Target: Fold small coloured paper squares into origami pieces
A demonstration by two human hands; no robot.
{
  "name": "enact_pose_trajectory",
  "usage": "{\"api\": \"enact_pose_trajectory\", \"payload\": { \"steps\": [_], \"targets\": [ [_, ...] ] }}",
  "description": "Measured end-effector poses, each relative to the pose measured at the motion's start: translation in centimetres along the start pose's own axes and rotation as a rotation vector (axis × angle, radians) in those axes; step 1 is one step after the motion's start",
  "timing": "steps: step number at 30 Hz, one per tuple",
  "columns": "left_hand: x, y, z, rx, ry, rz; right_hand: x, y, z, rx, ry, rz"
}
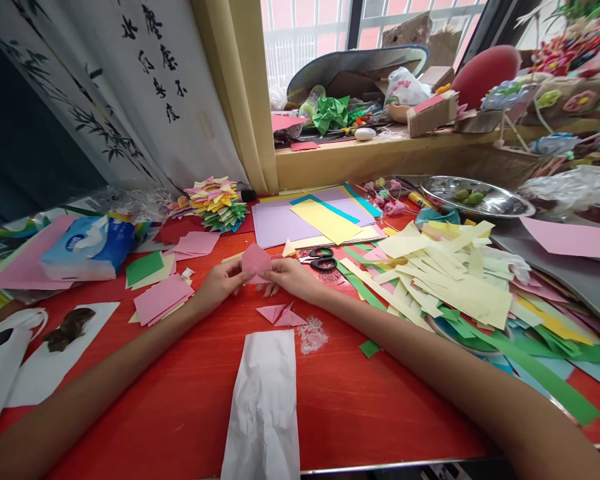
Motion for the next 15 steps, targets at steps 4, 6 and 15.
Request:
{"api": "enact_pose_trajectory", "payload": {
  "steps": [4, 6, 15],
  "targets": [
    [0.0, 0.0, 0.2, -0.013, 0.004, 0.004, -0.1, 0.3, 0.0, -0.019, 0.034, -0.056],
    [-0.1, 0.1, 0.3, 0.015, 0.011, -0.016, -0.2, 0.3, -0.1, -0.015, 0.030, -0.059],
    [-0.3, 0.3, 0.8, 0.150, 0.067, -0.088, 0.1, 1.2, 0.2, 0.019, 0.072, -0.220]
  ]
}}
Point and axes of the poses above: each hand's wrist, its own x-axis away from the middle knuckle, its own y-axis out of the back of the hand, z = x × y, the point moved 5 cm from there along -x, towards the middle knuckle, and after that the axes turned 2 degrees about -x, right-handed, at the moved point
